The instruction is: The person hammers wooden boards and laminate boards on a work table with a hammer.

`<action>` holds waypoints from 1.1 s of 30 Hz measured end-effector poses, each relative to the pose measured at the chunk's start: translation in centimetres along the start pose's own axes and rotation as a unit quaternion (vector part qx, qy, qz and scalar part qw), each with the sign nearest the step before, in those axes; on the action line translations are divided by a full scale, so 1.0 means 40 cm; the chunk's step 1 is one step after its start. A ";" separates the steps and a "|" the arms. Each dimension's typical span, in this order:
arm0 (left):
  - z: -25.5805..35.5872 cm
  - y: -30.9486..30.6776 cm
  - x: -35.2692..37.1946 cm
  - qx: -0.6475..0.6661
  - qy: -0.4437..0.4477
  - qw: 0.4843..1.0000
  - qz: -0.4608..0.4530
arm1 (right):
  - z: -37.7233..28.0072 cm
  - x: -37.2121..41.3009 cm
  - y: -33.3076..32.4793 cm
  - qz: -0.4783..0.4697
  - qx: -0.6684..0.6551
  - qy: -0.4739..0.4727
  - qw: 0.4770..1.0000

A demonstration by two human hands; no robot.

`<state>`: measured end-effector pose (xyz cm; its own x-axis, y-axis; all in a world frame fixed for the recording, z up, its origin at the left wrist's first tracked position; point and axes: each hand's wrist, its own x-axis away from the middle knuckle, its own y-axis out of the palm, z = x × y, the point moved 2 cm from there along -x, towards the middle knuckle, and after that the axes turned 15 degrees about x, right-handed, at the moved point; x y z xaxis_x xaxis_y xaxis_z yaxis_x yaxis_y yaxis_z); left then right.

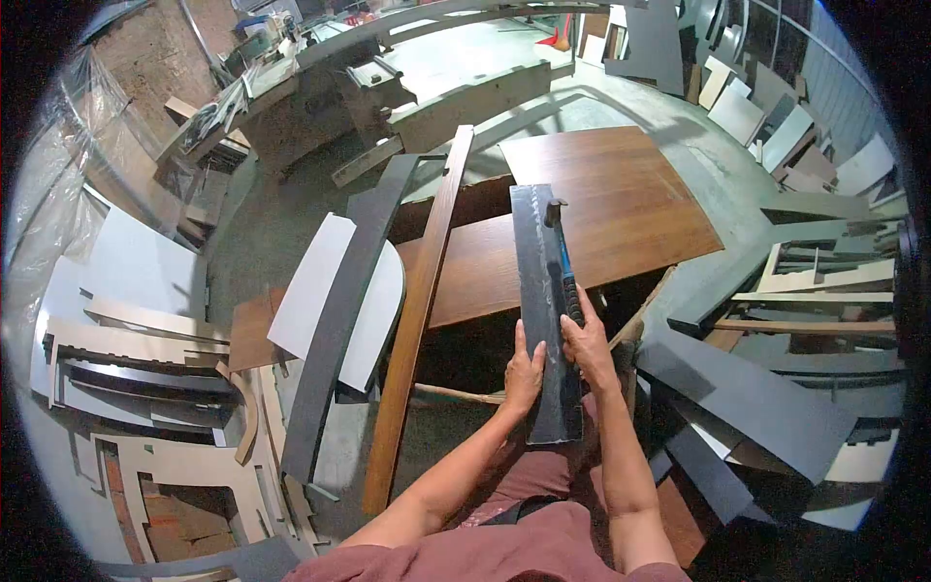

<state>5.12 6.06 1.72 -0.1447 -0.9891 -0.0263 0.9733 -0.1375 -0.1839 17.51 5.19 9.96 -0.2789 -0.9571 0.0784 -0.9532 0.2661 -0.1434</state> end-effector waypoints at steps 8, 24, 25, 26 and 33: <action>0.007 -0.002 -0.001 -0.020 -0.001 1.000 -0.004 | 0.032 0.069 -0.054 0.036 0.056 -0.036 0.997; 0.000 0.000 -0.003 0.016 -0.019 1.000 -0.012 | 0.101 0.082 -0.032 0.019 0.074 0.037 0.996; -0.001 0.000 -0.003 0.017 -0.017 1.000 -0.010 | 0.113 0.072 -0.021 0.032 0.101 0.010 0.994; -0.003 0.001 -0.003 0.004 -0.014 1.000 -0.008 | 0.123 0.063 -0.015 0.044 0.127 -0.018 0.991; -0.003 0.000 -0.007 0.000 -0.016 1.000 -0.007 | 0.071 0.079 0.008 0.025 0.117 0.014 0.993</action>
<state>5.15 6.35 1.60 -0.1523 -0.9883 0.0083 0.9712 -0.1512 -0.1841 16.64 1.94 7.33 -0.3321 -0.9388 0.0919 -0.8854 0.2767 -0.3734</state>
